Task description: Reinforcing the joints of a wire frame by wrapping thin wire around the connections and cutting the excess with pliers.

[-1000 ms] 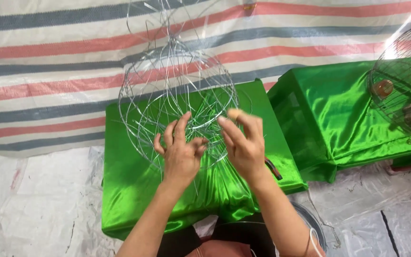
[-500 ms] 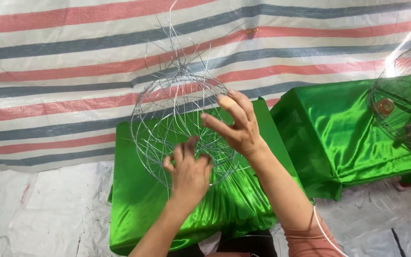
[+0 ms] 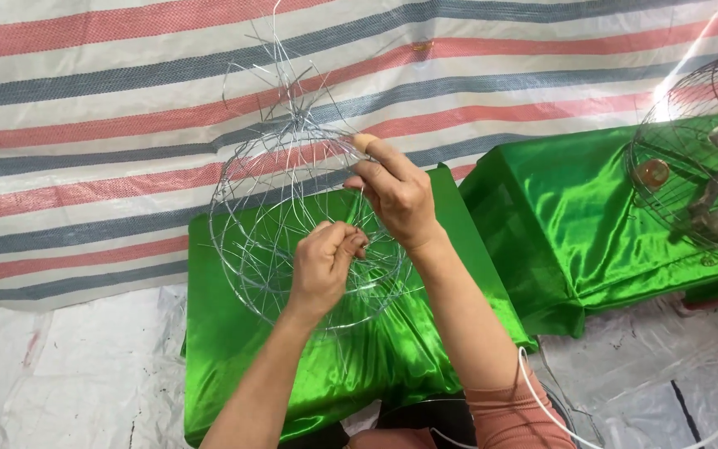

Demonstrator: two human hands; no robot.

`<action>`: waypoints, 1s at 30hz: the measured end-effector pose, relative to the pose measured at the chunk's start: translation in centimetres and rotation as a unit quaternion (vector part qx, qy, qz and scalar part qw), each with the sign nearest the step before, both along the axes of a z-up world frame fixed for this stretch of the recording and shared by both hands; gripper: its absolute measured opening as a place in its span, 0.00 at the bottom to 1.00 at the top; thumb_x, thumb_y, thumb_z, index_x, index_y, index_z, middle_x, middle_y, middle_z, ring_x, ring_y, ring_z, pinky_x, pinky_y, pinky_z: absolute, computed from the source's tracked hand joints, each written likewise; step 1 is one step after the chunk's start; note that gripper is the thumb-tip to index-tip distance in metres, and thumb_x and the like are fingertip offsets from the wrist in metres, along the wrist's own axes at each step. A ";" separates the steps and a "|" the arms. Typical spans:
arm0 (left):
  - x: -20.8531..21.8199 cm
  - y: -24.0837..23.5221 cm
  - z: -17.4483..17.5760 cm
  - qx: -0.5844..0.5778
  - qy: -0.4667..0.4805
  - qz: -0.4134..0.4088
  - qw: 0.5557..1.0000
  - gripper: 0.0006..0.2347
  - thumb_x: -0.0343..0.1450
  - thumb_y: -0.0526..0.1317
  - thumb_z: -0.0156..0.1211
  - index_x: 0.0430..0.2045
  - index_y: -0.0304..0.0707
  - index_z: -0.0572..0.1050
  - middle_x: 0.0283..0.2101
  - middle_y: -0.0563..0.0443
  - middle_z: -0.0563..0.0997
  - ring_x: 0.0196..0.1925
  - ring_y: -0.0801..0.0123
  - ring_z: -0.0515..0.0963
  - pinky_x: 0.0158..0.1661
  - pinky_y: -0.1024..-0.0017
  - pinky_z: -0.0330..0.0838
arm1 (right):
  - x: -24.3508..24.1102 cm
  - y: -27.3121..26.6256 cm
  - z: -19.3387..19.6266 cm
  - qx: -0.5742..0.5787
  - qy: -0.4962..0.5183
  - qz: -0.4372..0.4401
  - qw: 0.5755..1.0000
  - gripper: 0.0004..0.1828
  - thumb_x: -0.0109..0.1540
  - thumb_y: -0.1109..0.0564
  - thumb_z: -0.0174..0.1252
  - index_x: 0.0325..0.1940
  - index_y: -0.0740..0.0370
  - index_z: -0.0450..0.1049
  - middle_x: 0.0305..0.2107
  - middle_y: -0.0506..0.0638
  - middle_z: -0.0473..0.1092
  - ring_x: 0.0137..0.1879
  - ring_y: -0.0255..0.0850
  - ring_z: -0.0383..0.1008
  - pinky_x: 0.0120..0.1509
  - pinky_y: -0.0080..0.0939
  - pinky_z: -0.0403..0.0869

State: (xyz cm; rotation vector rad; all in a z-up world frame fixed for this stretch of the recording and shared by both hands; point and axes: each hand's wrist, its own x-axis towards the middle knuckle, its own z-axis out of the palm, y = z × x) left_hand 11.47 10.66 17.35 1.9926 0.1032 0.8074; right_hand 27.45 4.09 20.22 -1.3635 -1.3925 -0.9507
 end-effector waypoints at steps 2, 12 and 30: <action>0.0 0.0 -0.7 0.014 -0.018 0.005 1.000 0.12 0.77 0.42 0.53 0.26 0.40 0.79 0.20 0.51 0.82 0.25 0.65 0.74 0.36 0.69 0.70 | -0.4 0.1 -0.6 -0.005 0.019 -0.011 1.000 0.14 0.67 0.47 0.58 0.37 0.59 0.79 0.45 0.55 0.77 0.50 0.55 0.81 0.51 0.50 0.81; -3.8 1.1 0.5 0.283 -0.024 0.073 0.956 0.10 0.78 0.40 0.50 0.43 0.39 0.79 0.49 0.51 0.81 0.47 0.62 0.73 0.47 0.67 0.63 | -2.7 -3.3 0.7 0.037 -0.003 -0.057 0.998 0.11 0.65 0.47 0.63 0.40 0.56 0.81 0.51 0.57 0.74 0.55 0.57 0.77 0.57 0.53 0.78; -3.3 0.6 -4.6 0.422 0.098 0.262 0.862 0.16 0.71 0.55 0.59 0.15 0.49 0.77 0.68 0.49 0.67 0.63 0.53 0.65 0.52 0.54 0.63 | -7.6 -3.1 -1.3 0.023 0.154 0.120 0.980 0.09 0.60 0.70 0.62 0.39 0.59 0.82 0.31 0.54 0.77 0.32 0.48 0.79 0.37 0.49 0.81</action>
